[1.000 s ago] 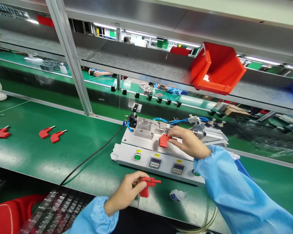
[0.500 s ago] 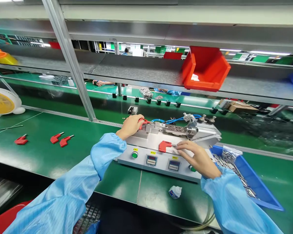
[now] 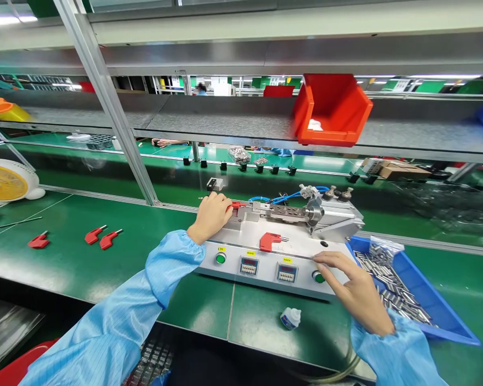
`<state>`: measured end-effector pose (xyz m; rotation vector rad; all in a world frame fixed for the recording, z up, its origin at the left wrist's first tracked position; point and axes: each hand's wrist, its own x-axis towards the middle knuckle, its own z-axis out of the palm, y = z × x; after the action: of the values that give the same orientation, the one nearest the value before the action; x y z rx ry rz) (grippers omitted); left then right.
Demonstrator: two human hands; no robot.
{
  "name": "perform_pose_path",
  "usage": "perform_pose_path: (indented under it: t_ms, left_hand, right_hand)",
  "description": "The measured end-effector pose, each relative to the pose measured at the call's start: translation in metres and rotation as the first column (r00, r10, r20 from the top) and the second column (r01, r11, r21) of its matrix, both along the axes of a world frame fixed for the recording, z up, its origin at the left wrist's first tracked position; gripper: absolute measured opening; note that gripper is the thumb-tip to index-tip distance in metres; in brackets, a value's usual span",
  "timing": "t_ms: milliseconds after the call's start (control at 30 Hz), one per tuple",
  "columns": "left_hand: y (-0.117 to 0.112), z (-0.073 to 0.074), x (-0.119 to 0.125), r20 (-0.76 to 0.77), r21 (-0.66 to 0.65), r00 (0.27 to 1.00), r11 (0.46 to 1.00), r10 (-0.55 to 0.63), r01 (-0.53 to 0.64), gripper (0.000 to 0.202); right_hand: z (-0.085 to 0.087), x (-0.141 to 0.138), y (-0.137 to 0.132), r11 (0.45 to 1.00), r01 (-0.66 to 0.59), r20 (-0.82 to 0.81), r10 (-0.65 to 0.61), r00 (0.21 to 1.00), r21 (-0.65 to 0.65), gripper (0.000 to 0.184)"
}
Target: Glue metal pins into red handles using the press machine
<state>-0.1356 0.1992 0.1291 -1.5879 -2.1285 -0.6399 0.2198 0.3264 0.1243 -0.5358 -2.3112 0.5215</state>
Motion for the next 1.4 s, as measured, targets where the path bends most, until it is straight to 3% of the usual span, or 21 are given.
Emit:
perform_pose_path:
  t_ms: [433, 567, 733, 867, 1000, 1100, 1233, 1400]
  left_hand:
    - [-0.013, -0.03, 0.007, -0.078, 0.137, 0.992, 0.985, -0.097, 0.107, 0.03]
    - [-0.021, -0.037, 0.008, -0.013, 0.159, 0.992, 0.979, -0.125, 0.126, 0.034]
    - [-0.046, -0.044, 0.017, 0.017, 0.252, 0.986, 0.955, -0.164, 0.155, 0.038]
    - [-0.08, -0.055, 0.036, -0.03, 0.309, 0.993, 0.944, -0.115, 0.119, 0.026]
    - [-0.108, -0.07, 0.049, -0.113, 0.122, 0.97, 0.966, -0.213, 0.227, 0.022]
    - [-0.117, -0.074, 0.051, -0.085, -0.005, 0.954, 0.958, -0.288, 0.288, 0.026]
    - [-0.116, -0.07, 0.049, 0.032, -0.02, 0.966, 0.966, -0.256, 0.257, 0.025]
    - [-0.112, -0.067, 0.047, 0.215, -0.081, 0.966, 0.983, -0.147, 0.168, 0.025]
  right_hand:
    - [-0.014, 0.0, -0.005, 0.996, 0.072, -0.031, -0.07, 0.997, 0.058, 0.03]
    - [-0.019, 0.001, -0.005, 0.994, 0.088, -0.015, -0.087, 0.996, 0.059, 0.027]
    - [-0.031, 0.006, -0.01, 0.987, 0.104, 0.018, -0.107, 0.994, 0.12, 0.023]
    - [-0.037, 0.009, -0.011, 0.986, 0.137, 0.039, -0.141, 0.989, 0.099, 0.023]
    - [-0.038, 0.016, -0.005, 0.994, 0.112, 0.041, -0.112, 0.993, 0.006, 0.027]
    - [-0.04, 0.021, -0.003, 0.992, 0.092, 0.032, -0.09, 0.995, -0.081, 0.028]
    - [-0.048, 0.021, -0.008, 0.981, 0.15, 0.064, -0.143, 0.988, -0.126, 0.022]
    - [-0.057, 0.019, -0.013, 0.972, 0.219, 0.062, -0.214, 0.975, -0.086, 0.016]
